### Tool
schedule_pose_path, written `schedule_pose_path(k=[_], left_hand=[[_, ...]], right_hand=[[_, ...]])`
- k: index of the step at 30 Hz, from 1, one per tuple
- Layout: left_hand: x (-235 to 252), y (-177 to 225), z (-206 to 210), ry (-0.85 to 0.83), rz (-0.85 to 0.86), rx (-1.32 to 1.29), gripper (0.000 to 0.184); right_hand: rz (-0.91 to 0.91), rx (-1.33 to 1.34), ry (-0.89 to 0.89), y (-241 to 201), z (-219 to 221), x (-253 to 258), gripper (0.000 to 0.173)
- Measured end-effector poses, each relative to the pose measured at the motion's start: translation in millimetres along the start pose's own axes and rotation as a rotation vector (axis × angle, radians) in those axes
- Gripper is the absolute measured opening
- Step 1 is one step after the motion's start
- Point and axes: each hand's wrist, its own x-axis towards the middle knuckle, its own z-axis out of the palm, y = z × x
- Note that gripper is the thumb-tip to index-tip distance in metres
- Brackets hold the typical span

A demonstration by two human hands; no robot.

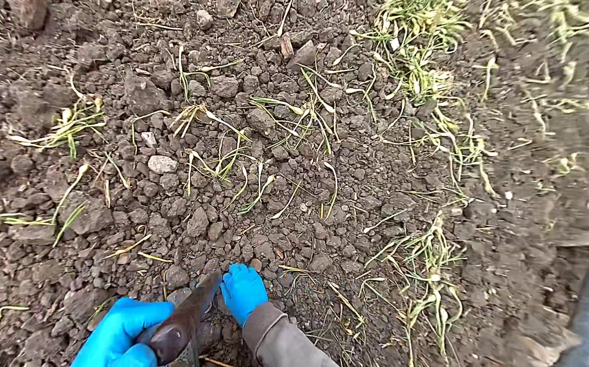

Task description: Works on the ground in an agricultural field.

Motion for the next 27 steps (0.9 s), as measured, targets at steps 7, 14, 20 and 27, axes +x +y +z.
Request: schedule_pose_path(k=[7,14,20,27], left_hand=[[14,-84,16,0.247,-0.149,-0.015,0.062],[5,-90,38,0.187,-0.079,0.224,0.073],[5,-85,41,0.170,-0.120,0.224,0.068],[-5,-88,28,0.221,-0.134,0.189,0.074]], right_hand=[[0.254,-0.226,0.382,133,-72,26,0.052],[0.255,-0.503,0.188,154,-101,44,0.038],[0.251,-0.248,0.224,107,-129,36,0.041],[0.398,-0.195,0.182,80,-164,76,0.044]])
